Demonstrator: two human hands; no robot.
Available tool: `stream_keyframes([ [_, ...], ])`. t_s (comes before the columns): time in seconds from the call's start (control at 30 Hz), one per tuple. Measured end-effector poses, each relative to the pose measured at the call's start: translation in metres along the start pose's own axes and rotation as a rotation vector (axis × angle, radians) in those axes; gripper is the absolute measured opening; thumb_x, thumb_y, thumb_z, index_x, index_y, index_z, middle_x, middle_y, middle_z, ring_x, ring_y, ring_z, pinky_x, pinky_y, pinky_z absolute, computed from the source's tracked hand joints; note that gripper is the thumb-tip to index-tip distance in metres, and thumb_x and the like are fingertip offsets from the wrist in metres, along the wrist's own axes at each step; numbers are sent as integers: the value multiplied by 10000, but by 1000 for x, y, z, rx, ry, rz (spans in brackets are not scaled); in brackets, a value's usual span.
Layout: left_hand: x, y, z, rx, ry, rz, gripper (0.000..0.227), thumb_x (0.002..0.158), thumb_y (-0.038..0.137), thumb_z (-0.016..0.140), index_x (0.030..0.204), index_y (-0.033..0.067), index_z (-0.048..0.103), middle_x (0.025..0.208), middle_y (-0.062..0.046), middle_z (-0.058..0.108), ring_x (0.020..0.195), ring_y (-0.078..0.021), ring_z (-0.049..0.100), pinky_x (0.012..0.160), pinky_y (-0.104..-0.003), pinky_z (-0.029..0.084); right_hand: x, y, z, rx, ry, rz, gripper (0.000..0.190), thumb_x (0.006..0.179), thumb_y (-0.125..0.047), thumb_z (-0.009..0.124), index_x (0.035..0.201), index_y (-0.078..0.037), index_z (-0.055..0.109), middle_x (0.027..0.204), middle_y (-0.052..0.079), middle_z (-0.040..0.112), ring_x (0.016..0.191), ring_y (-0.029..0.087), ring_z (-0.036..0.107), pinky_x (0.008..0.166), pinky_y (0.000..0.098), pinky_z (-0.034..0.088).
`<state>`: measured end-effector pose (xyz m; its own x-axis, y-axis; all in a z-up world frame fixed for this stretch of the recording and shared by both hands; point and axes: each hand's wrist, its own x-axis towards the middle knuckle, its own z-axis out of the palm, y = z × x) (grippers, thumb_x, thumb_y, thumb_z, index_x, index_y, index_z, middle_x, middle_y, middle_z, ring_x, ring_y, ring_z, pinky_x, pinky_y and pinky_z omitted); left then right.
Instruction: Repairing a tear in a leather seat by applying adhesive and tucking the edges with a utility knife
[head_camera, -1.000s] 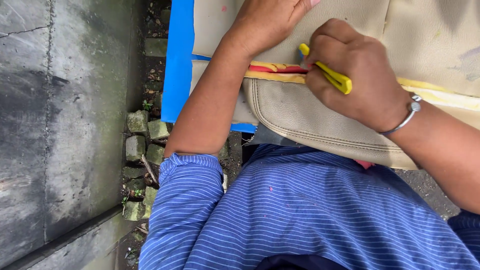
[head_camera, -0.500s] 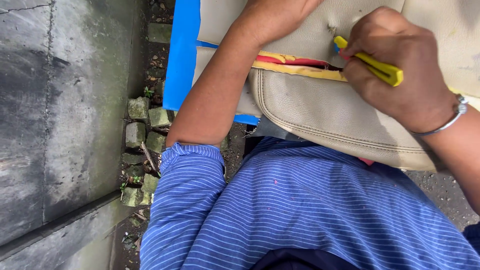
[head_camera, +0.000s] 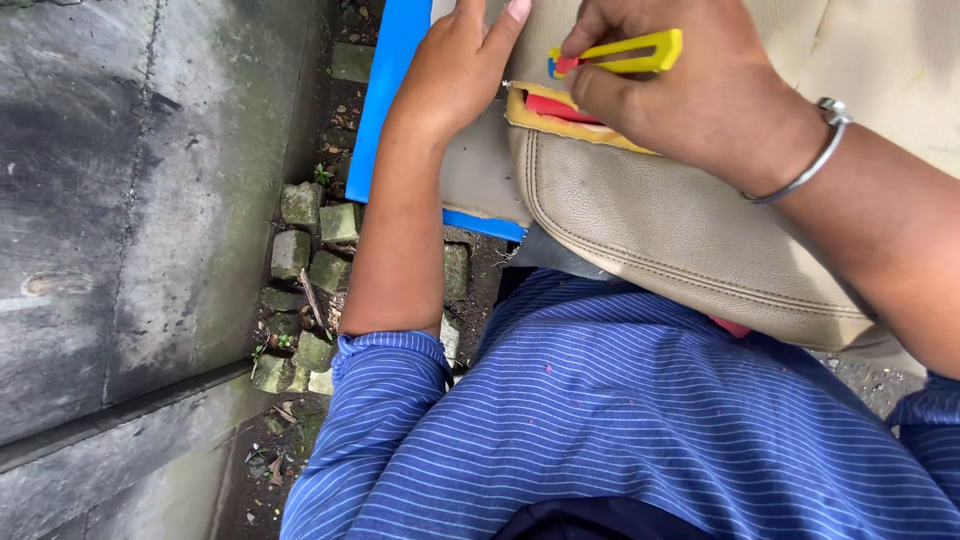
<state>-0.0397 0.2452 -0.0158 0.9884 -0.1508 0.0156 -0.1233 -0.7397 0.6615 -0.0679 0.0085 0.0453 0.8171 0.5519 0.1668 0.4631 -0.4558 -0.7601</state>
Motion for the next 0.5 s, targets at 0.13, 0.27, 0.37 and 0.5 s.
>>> stream_keyframes([
  [0.13, 2, -19, 29, -178, 45, 122, 413, 1056, 468, 430, 1341, 178, 503, 870, -43, 700, 802, -180, 672, 673, -373, 456, 22, 21, 28, -71, 29, -209, 86, 926, -46, 684, 991, -103, 680, 869, 10, 650, 750, 156, 572, 656, 336, 412],
  [0.27, 5, -21, 44, -225, 194, 178, 198, 1041, 279, 600, 1056, 116, 488, 634, 7, 450, 598, -124, 417, 563, -374, 319, 13, 40, 28, -106, 64, -243, 88, 864, -54, 699, 948, -80, 703, 884, 48, 688, 749, 193, 601, 643, 352, 436],
  [0.37, 2, -15, 44, -254, 231, 215, 273, 1024, 262, 600, 865, 103, 447, 656, -8, 522, 614, -134, 476, 574, -369, 371, -2, 32, 14, -111, 53, -209, 106, 876, -29, 690, 970, -57, 730, 888, 58, 697, 753, 181, 604, 628, 327, 430],
  [0.5, -1, -5, 41, -315, 236, 296, 205, 1032, 226, 546, 893, 115, 445, 714, 0, 550, 658, -124, 486, 616, -350, 394, -11, 31, 2, -150, -24, 4, 95, 923, -107, 681, 998, -118, 739, 860, -8, 695, 754, 121, 587, 633, 313, 406],
])
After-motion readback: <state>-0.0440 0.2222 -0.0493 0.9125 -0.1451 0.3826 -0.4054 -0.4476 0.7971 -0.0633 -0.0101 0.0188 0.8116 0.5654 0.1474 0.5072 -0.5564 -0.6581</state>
